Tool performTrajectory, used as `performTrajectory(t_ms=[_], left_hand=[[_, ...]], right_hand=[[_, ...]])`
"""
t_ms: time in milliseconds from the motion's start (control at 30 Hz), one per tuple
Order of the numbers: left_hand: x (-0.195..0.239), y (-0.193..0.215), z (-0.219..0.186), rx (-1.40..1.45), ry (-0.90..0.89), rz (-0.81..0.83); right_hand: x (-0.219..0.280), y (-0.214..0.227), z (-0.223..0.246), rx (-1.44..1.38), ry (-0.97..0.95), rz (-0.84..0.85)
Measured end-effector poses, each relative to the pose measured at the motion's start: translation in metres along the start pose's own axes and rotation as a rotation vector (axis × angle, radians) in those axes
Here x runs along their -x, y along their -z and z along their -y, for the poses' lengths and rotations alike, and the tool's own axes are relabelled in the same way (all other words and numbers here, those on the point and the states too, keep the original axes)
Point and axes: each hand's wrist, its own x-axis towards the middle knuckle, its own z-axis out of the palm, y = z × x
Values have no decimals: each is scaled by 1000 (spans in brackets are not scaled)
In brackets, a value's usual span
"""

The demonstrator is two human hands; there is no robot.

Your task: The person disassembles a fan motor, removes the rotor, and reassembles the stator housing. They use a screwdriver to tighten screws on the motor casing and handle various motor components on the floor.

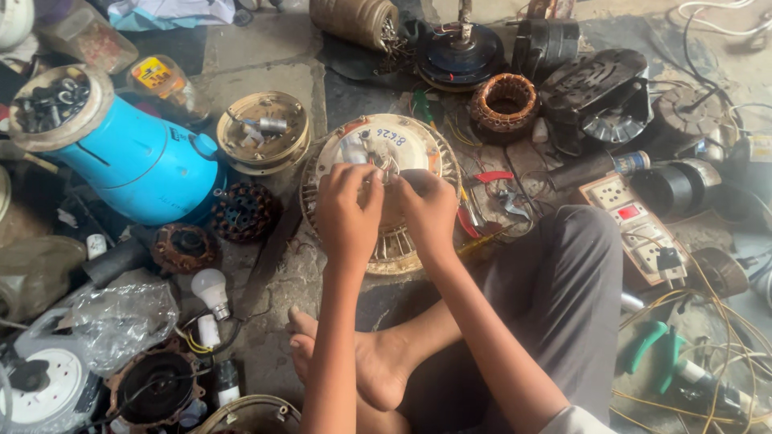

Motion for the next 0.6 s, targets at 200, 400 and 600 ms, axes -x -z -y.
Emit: performTrajectory(t_ms=[200,400,600], left_hand=[[-10,-4,-5,-201,-11,43],[-15,-6,-18,-349,-17,135],[-19,-10,-23,-380,50,189]], right_hand=[[1,0,-10,-52,28,-77],[-1,2,-16,-93,-9,-57],[-1,2,-18,-77,33,-66]])
